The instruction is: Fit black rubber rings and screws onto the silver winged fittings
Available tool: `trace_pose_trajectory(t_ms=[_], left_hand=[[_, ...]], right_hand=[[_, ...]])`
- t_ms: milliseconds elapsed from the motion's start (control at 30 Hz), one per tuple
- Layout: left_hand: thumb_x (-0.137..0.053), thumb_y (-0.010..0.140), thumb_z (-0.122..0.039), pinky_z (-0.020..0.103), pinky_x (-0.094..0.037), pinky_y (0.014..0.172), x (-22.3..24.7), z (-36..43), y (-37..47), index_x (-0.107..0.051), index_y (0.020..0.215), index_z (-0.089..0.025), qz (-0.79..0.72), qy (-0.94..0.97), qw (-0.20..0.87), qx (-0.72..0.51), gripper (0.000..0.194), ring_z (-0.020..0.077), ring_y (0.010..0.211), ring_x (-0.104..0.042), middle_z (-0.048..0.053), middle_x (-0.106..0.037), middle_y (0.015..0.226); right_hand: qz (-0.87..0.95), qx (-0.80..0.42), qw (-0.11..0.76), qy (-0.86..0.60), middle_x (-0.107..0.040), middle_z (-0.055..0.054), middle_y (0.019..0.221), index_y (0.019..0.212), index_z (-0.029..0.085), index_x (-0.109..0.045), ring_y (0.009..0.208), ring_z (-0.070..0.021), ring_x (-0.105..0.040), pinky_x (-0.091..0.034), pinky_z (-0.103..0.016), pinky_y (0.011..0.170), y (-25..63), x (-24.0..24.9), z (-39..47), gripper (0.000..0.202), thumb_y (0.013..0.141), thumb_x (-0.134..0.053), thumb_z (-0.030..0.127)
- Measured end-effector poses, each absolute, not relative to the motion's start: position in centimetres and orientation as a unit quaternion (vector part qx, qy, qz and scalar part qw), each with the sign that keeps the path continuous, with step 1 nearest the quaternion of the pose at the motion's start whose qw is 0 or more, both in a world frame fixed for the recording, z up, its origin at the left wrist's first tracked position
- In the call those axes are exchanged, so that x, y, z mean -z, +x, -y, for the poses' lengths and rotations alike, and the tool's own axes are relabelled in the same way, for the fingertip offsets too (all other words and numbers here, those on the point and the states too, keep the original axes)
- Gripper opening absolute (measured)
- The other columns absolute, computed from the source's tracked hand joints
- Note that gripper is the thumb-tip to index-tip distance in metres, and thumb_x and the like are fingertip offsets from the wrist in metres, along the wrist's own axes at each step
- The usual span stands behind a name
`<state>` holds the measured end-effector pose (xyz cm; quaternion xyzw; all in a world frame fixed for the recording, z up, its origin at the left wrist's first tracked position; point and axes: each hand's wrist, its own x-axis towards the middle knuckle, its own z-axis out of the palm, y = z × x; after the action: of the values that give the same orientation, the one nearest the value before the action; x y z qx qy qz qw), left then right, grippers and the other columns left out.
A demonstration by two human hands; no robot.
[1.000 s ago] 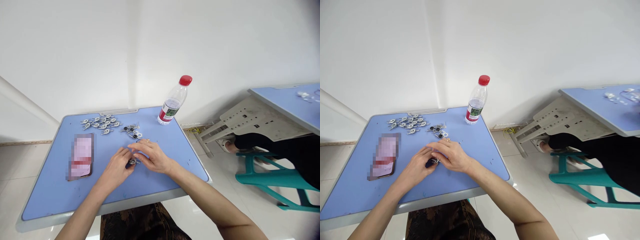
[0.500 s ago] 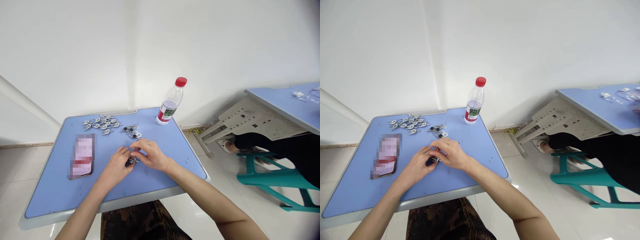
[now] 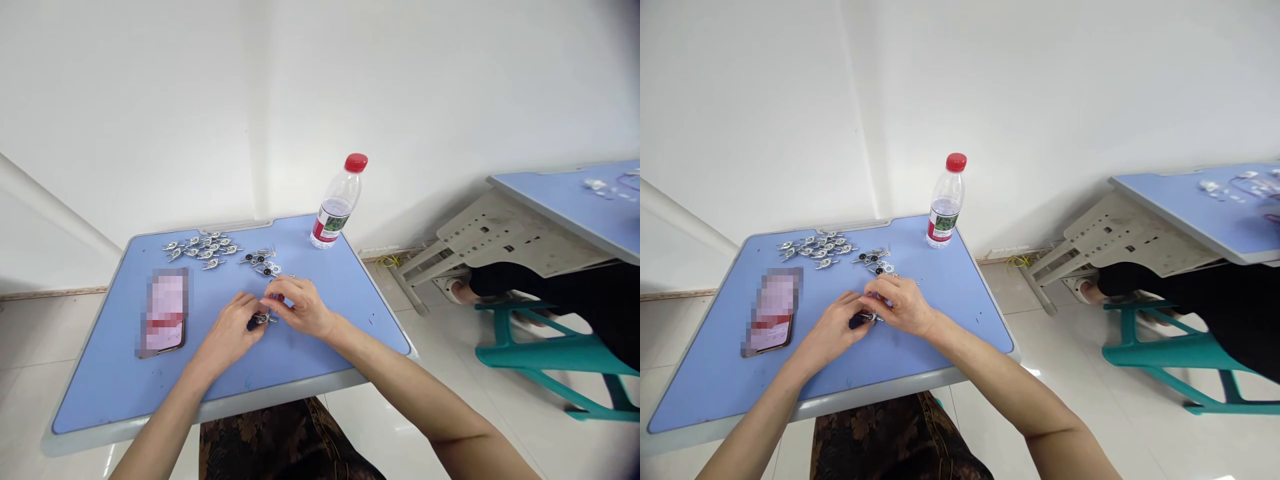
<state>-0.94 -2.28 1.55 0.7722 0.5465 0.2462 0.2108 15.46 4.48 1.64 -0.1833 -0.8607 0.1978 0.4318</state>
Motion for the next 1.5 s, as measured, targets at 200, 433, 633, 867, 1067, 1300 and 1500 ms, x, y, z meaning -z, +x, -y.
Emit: trace_pose_trajectory(t_ms=[200,433,633,867,1067,1300,1500], left_hand=[[-0.055,0.078,-0.008,0.04,-0.045,0.089,-1.5,2.1,-1.0,-0.06,0.099,-0.02,-0.53,0.773,0.224,-0.268,0.025,0.021,0.095,-0.058,0.003,-0.065,0.102],[-0.056,0.078,-0.011,0.037,-0.047,0.081,-1.8,2.1,-1.1,-0.061,0.085,-0.019,-0.537,0.765,0.236,-0.266,0.012,0.0206,0.089,-0.058,0.004,-0.065,0.091],[-0.057,0.078,-0.012,0.034,-0.047,0.076,-1.7,2.0,-1.3,-0.063,0.085,-0.019,-0.542,0.764,0.236,-0.258,0.012,0.0193,0.085,-0.057,0.002,-0.064,0.086],[-0.058,0.078,-0.012,0.035,-0.047,0.079,-1.5,1.9,-1.5,-0.062,0.084,-0.018,-0.537,0.761,0.249,-0.264,0.009,0.0197,0.088,-0.057,0.003,-0.063,0.089],[-0.058,0.078,-0.01,0.037,-0.047,0.084,-1.9,1.9,-1.3,-0.065,0.092,-0.019,-0.532,0.762,0.253,-0.269,0.018,0.0204,0.093,-0.057,0.005,-0.064,0.096],[-0.058,0.079,-0.013,0.037,-0.048,0.083,-2.0,1.7,-1.5,-0.066,0.09,-0.018,-0.528,0.76,0.269,-0.266,0.015,0.02,0.09,-0.058,0.005,-0.064,0.094],[-0.059,0.078,-0.014,0.037,-0.048,0.084,-1.9,1.6,-1.7,-0.066,0.091,-0.019,-0.526,0.76,0.274,-0.268,0.016,0.0208,0.092,-0.058,0.005,-0.064,0.098]], right_hand=[[0.879,-0.239,0.398,-0.108,-0.063,-0.004,0.08,0.117,0.016,-0.055,0.07,-0.0111,-0.056,-0.047,-0.023,0.065,15.8,-2.4,-4.3,0.025,0.094,-0.045,0.02],[0.863,-0.255,0.409,-0.151,-0.063,-0.006,0.084,0.103,0.016,-0.06,0.073,-0.0117,-0.057,-0.049,-0.024,0.067,15.9,-2.6,-4.5,0.023,0.096,-0.039,0.02],[0.86,-0.213,0.427,-0.184,-0.058,-0.002,0.07,0.086,0.017,-0.059,0.062,-0.0111,-0.051,-0.045,-0.023,0.059,15.9,-2.1,-4.7,0.015,0.093,-0.048,0.025],[0.871,-0.274,0.389,-0.125,-0.064,-0.006,0.087,0.112,0.016,-0.055,0.08,-0.0131,-0.058,-0.049,-0.026,0.073,16.6,-2.7,-4.5,0.024,0.096,-0.037,0.018],[0.871,-0.254,0.389,-0.162,-0.06,-0.003,0.075,0.106,0.016,-0.057,0.07,-0.0122,-0.055,-0.048,-0.023,0.065,15.5,-1.7,-4.8,0.019,0.094,-0.046,0.026],[0.846,-0.27,0.418,-0.193,-0.065,-0.005,0.088,0.106,0.017,-0.056,0.072,-0.0114,-0.058,-0.05,-0.024,0.067,14.8,-0.9,-4.9,0.02,0.094,-0.044,0.028],[0.871,-0.308,0.365,-0.118,-0.065,-0.005,0.09,0.123,0.017,-0.052,0.075,-0.0116,-0.059,-0.05,-0.026,0.072,15.2,-2.4,-5.3,0.031,0.095,-0.039,0.022]])
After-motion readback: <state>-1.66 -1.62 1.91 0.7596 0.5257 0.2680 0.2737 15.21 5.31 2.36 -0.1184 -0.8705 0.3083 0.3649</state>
